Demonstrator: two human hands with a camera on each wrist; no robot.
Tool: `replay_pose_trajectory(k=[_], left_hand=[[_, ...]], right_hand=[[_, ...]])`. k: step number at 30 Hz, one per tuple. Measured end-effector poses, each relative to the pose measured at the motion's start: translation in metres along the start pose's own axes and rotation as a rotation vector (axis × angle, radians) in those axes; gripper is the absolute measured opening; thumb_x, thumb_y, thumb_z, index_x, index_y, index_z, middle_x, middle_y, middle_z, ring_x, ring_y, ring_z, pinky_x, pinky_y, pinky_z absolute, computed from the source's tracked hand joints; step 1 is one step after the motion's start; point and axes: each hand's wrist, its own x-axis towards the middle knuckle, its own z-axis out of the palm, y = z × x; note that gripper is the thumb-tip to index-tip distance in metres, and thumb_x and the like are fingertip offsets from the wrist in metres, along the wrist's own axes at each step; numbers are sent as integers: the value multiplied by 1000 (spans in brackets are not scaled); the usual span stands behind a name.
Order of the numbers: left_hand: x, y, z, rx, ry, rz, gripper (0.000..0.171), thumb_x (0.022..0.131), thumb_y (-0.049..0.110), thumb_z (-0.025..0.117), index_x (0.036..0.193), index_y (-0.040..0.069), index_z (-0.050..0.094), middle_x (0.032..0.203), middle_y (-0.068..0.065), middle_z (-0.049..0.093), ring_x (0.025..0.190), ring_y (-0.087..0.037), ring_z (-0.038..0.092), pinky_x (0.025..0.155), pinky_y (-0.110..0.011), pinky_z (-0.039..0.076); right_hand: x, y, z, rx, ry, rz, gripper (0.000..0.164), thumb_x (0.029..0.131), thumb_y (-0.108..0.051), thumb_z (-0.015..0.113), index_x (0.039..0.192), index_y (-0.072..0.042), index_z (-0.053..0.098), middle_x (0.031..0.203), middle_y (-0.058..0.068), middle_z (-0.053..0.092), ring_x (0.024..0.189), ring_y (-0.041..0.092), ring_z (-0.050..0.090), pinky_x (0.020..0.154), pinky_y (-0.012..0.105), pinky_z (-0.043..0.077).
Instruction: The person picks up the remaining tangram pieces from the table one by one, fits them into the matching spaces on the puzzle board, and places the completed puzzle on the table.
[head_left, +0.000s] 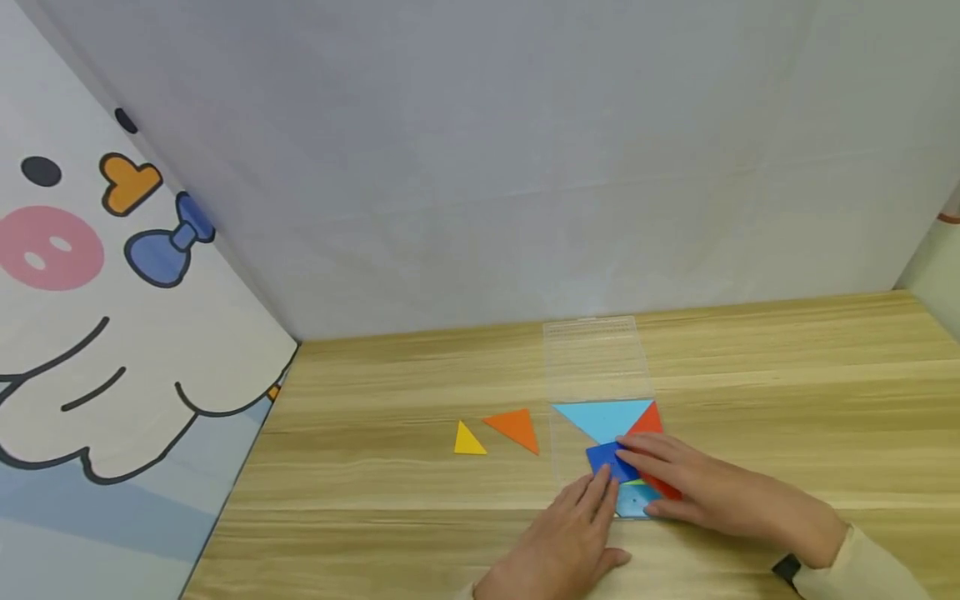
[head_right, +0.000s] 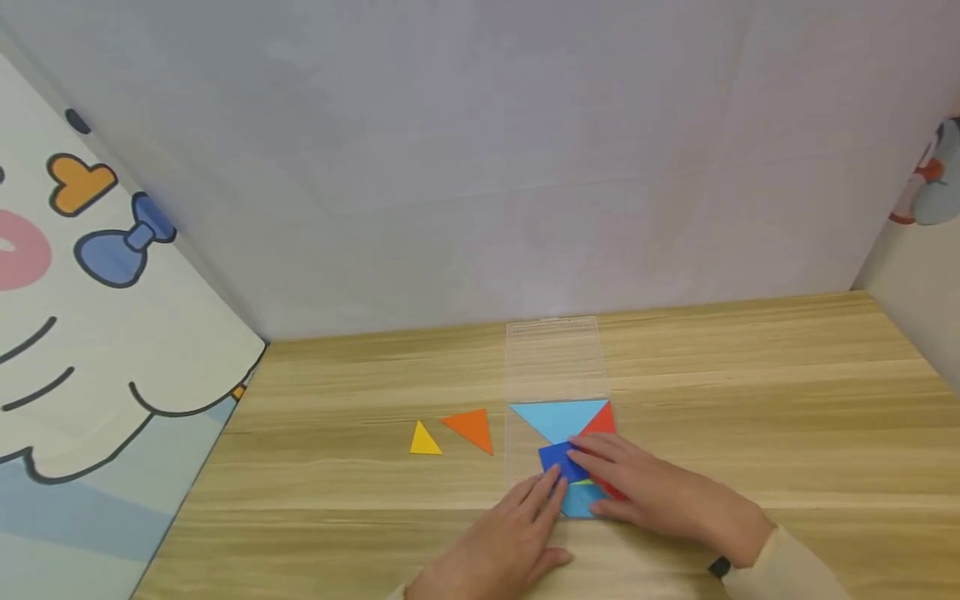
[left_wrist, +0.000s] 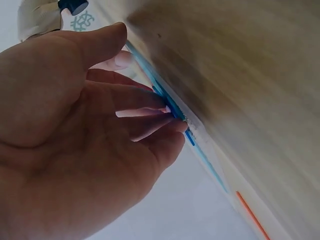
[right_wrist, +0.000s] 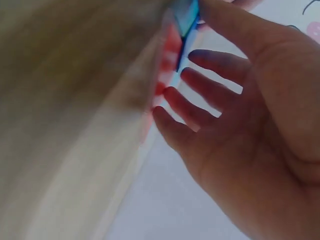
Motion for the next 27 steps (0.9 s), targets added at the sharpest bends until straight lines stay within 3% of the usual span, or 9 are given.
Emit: replay_pose_trajectory(k=[4, 8, 13, 17, 20, 27], left_hand=[[3, 2, 2, -17, -6, -20, 75, 107, 57, 35, 160, 4, 32, 168, -10, 26, 151, -18, 29, 121, -26, 26], [3, 2, 3, 15, 13, -25, 77, 107, 59, 34, 159, 3, 33, 167, -11, 28, 149, -19, 32, 120, -25, 27], [2, 3, 4, 55, 32, -23, 77, 107, 60, 32, 159, 3, 35, 165, -12, 31, 150, -20, 32, 120, -25, 27], [1, 1, 3, -38, 2, -24, 76, 107, 58, 33, 160, 4, 33, 167, -11, 27, 153, -19, 27, 120, -26, 26], [1, -1, 3, -89, -1, -15, 75, 108, 56, 36, 160, 3, 31, 168, -11, 26, 154, -19, 24, 120, -26, 26], [0, -3, 2, 28, 28, -33, 73, 107, 57, 34, 159, 6, 36, 166, -6, 32, 153, -18, 28, 121, -28, 25]], right_hand=[[-2, 2, -5, 27, -50, 2, 62, 93, -25, 77, 145, 1, 55, 144, 18, 51, 127, 32, 52, 97, 36, 55], [-2, 2, -8, 63, -96, 20, 60, 91, -23, 80, 142, 1, 57, 140, 20, 53, 121, 36, 54, 94, 39, 57], [0, 0, -8, 68, -85, 24, 53, 88, -15, 82, 136, -5, 63, 134, 16, 57, 116, 32, 58, 90, 39, 58], [-2, -2, -6, 20, -54, -12, 47, 88, -9, 81, 133, -6, 68, 129, 15, 59, 112, 31, 60, 87, 40, 59], [-6, -4, -5, -29, -28, -28, 44, 89, -9, 80, 132, -8, 69, 127, 15, 60, 110, 30, 62, 84, 38, 60], [-9, -5, -1, -86, 42, -66, 29, 104, -26, 63, 125, -8, 74, 125, 12, 61, 108, 26, 62, 85, 33, 59]])
